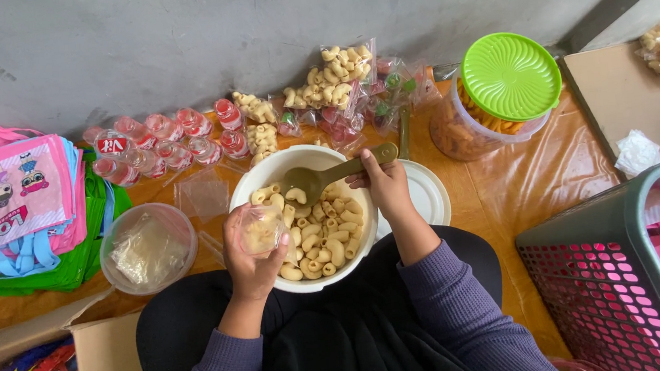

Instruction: The person scoops snacks from a large bowl into small plastic bags using a large spoon and by hand.

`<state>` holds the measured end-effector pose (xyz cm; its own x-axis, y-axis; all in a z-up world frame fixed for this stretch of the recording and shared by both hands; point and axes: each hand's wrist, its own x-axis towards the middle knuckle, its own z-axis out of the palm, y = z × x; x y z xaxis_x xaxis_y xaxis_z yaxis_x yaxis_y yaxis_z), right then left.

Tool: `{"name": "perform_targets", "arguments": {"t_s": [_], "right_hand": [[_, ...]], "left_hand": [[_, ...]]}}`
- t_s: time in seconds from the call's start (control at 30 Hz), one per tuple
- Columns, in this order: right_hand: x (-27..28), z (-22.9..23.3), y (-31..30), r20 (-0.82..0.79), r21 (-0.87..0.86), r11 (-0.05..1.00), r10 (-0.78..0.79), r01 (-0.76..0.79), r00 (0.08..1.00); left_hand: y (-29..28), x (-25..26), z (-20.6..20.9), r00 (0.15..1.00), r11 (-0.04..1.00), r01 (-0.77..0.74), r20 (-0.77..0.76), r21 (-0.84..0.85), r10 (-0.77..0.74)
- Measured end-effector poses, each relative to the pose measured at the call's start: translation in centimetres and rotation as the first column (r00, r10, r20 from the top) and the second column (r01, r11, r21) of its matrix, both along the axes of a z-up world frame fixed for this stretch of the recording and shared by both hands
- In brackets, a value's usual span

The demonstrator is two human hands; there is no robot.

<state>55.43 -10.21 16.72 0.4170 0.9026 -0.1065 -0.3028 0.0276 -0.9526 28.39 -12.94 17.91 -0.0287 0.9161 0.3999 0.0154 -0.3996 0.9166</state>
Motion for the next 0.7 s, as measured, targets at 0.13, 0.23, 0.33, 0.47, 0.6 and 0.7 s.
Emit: {"name": "perform_targets", "arguments": {"t_s": [0.13,0.23,0.33,0.47,0.6,0.7], "right_hand": [[0.4,0.5,-0.4,-0.018,-0.029,0.998,-0.053,0.052,0.998],[0.6,1.8,-1.0,-0.033,0.042,0.992,-0.116,0.118,0.993],[0.3,4.7,-2.6,0.037,0.241,0.963,-0.134,0.121,0.990],[-0.9,8.4,-5.1,0.172,0.584,0.812,-0.146,0.019,0.974],[-3.0,11.2,-7.1,0.306,0.738,0.662,-0.158,-0.129,0.939],[-2.3,10.8,-7.1,0.321,0.769,0.623,-0.182,-0.144,0.929]], "left_hand": [[0.0,0.0,0.2,1.000,1.000,-0.005,-0.029,0.026,0.006],[0.1,0.1,0.6,0.999,0.999,-0.004,-0.053,0.044,0.006],[0.1,0.2,1.0,0.999,0.999,0.015,-0.051,0.047,-0.013],[0.1,0.6,1.5,0.997,0.998,0.044,-0.057,0.044,-0.042],[0.4,0.7,1.4,0.991,0.995,0.056,-0.130,0.088,-0.045],[0.5,0.6,0.5,0.995,0.996,0.053,-0.094,0.071,-0.046]]}}
